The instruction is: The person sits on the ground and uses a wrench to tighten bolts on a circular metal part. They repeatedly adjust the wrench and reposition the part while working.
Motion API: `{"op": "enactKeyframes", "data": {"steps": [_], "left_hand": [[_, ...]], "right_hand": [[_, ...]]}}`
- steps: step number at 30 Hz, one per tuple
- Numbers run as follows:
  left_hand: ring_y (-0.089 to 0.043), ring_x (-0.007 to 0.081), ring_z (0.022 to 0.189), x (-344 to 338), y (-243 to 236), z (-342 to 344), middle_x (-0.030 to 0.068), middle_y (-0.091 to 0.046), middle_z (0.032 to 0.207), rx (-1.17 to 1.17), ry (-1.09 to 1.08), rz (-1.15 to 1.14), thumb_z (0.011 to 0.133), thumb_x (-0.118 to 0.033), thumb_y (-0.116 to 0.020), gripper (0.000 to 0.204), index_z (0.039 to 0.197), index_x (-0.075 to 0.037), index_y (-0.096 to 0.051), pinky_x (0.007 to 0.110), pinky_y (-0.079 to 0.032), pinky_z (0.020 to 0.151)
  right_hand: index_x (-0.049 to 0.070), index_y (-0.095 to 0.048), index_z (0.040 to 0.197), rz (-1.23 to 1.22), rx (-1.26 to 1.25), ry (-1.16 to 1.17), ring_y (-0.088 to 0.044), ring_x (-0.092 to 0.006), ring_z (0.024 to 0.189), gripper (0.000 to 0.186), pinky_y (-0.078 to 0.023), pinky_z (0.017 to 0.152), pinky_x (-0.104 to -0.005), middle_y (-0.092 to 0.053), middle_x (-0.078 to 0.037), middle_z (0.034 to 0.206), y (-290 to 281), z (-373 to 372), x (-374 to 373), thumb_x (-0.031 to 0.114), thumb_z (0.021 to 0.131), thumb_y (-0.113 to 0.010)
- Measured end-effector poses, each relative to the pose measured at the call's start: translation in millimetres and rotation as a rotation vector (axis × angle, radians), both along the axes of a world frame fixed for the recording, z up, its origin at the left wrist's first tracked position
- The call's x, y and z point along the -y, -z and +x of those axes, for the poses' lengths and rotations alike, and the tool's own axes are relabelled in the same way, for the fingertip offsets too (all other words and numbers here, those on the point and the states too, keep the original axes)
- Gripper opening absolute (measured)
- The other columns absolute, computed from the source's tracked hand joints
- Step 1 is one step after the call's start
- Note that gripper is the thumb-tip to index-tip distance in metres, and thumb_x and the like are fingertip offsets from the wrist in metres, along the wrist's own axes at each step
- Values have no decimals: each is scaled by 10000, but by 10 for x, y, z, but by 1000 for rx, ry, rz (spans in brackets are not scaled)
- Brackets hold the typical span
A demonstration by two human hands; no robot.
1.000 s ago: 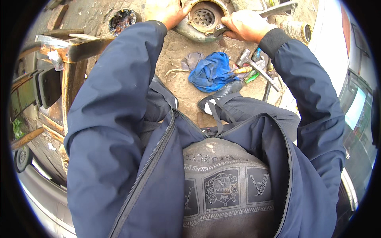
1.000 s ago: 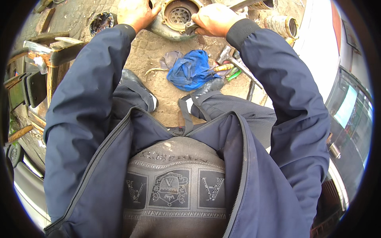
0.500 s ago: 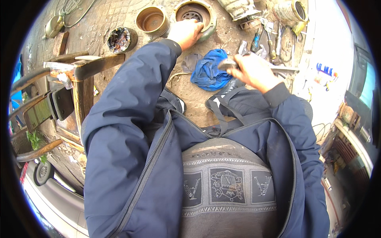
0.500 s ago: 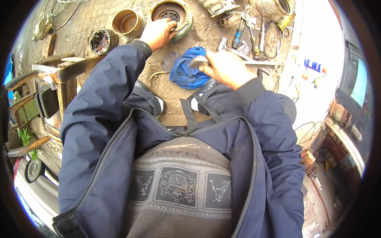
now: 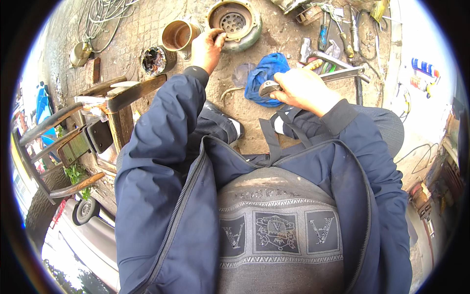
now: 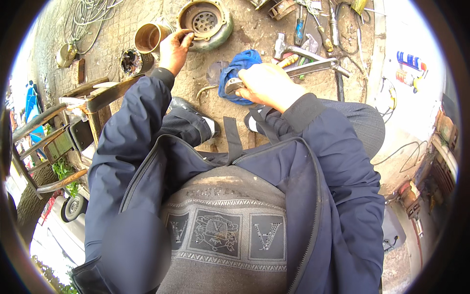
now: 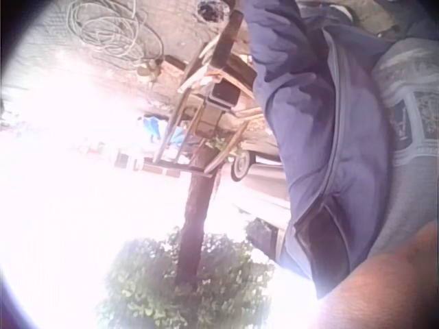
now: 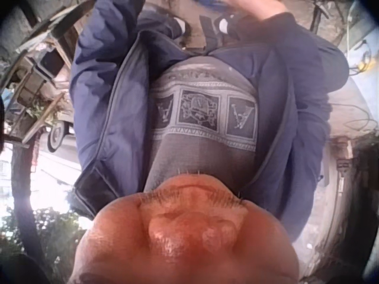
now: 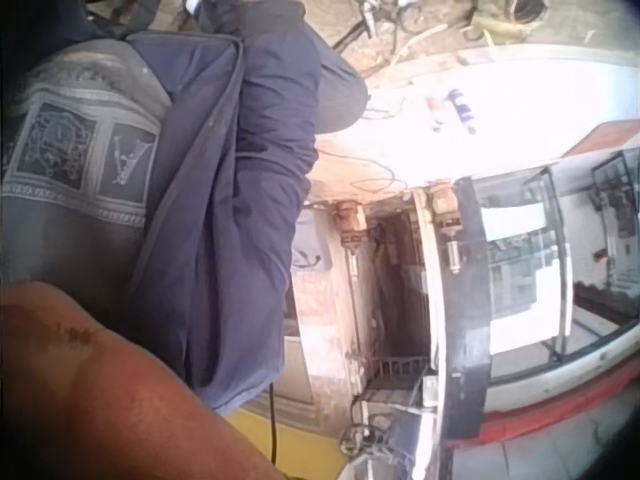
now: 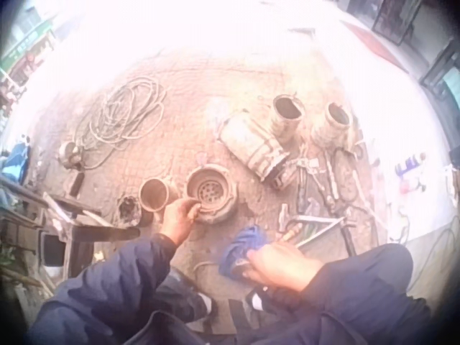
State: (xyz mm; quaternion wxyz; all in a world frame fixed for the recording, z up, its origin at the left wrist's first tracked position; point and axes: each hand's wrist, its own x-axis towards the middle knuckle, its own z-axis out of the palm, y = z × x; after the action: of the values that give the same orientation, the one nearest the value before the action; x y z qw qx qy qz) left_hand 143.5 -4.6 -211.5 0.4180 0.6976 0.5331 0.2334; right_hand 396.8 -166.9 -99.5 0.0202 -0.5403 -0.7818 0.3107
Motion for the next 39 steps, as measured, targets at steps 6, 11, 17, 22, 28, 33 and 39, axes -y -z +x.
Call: {"op": "enactKeyframes", "data": {"steps": [6, 11, 17, 22, 28, 33, 39], "left_hand": [[-732, 142, 803, 99, -4, 150, 109, -775, 937, -88, 43, 17, 989, -125, -704, 214, 1143, 19, -738, 284, -582, 751], [-755, 165, 809, 107, 41, 195, 131, -778, 926, -119, 69, 131, 1001, -140, -686, 223, 1145, 23, -736, 293, -587, 741], [-759, 222, 782, 142, -91, 252, 169, -767, 883, -186, 90, 162, 982, -195, -710, 237, 1092, 10, -755, 337, -580, 750], [-759, 252, 779, 162, -141, 276, 176, -760, 872, -223, 87, 177, 966, -197, -726, 217, 1054, -3, -767, 342, -575, 743], [-735, 338, 796, 147, -123, 253, 193, -746, 898, -351, 158, 348, 974, -249, -704, 243, 1023, -20, -768, 388, -570, 746], [-707, 365, 827, 82, -195, 250, 190, -715, 896, -521, 271, 420, 979, -328, -669, 286, 925, -59, -748, 437, -568, 759], [-691, 369, 844, 77, -199, 359, 172, -699, 874, -629, 395, 510, 938, -263, -693, 209, 899, -59, -717, 457, -564, 757]], "right_hand": [[32, -679, 847, 6, -87, 25, -710, -374, 803, 320, -548, 731, -479, -704, -167, 782, 58, 55, 36, 341, 850, -766], [27, -693, 841, -18, -81, 28, -713, -374, 794, 332, -554, 741, -477, -712, -177, 798, 81, 75, 42, 350, 848, -766], [23, -699, 828, -44, -74, 39, -719, -368, 807, 347, -558, 754, -472, -717, -174, 803, 30, 63, 35, 363, 852, -768], [22, -700, 827, -33, -66, 34, -721, -365, 815, 348, -559, 763, -471, -715, -172, 799, 26, 67, 49, 363, 855, -768], [19, -708, 831, -27, -74, 25, -725, -363, 823, 342, -564, 765, -465, -716, -178, 800, 56, 64, 58, 355, 858, -764], [0, -734, 845, -61, -54, 36, -730, -372, 825, 341, -570, 757, -460, -724, -200, 810, 61, 61, 52, 338, 843, -779], [3, -652, 882, -96, -84, 3, -704, -388, 806, 362, -540, 744, -487, -688, -193, 780, 46, 75, 54, 347, 868, -763]]}}
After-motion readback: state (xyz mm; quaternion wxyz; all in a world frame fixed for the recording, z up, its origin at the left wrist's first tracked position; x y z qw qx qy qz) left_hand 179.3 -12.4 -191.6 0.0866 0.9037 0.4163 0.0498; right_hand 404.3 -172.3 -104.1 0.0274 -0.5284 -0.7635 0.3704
